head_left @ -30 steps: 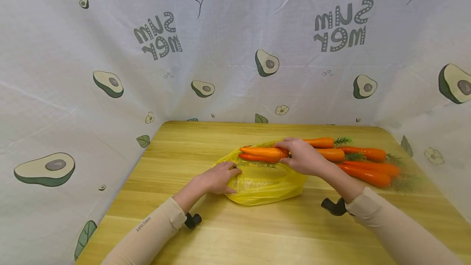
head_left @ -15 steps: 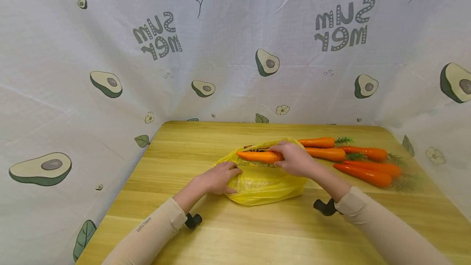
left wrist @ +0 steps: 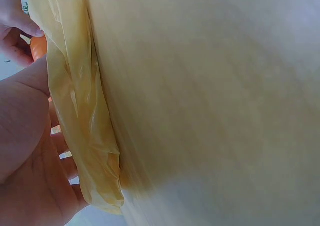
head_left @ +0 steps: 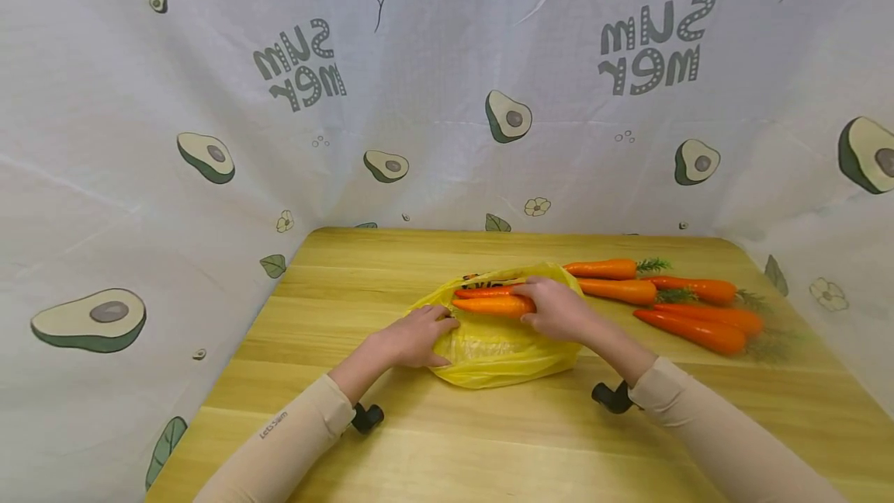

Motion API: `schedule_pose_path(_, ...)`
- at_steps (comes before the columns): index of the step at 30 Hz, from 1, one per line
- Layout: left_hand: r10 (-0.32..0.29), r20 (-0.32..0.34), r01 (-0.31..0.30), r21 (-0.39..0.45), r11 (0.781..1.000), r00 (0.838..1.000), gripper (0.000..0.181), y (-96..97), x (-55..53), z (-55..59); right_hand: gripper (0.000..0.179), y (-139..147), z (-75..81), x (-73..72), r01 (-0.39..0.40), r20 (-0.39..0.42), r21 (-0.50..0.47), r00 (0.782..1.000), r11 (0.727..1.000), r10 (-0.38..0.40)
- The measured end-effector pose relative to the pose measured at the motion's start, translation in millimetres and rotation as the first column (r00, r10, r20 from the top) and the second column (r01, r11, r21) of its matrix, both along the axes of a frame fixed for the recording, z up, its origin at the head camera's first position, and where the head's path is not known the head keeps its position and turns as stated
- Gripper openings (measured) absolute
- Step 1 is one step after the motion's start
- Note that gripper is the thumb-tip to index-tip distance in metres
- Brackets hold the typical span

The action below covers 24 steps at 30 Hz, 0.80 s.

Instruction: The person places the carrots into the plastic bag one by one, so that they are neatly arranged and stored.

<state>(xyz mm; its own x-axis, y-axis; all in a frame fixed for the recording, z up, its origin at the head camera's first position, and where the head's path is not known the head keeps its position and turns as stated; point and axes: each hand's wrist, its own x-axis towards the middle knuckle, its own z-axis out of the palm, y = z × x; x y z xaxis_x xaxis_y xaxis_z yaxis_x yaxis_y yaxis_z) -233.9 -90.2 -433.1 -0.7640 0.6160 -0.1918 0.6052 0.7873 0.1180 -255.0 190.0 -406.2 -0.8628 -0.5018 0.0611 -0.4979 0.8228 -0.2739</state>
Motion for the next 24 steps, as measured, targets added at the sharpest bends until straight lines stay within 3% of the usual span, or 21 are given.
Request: schedule_pose_path(24,-0.004,0.007,0.004,0.000,1.000,1.000,0.070,-0.5,-2.0,4.3,0.039,-8,-11.6,2.1,0.037,-0.106,0.031,0.994,0.999,-0.033)
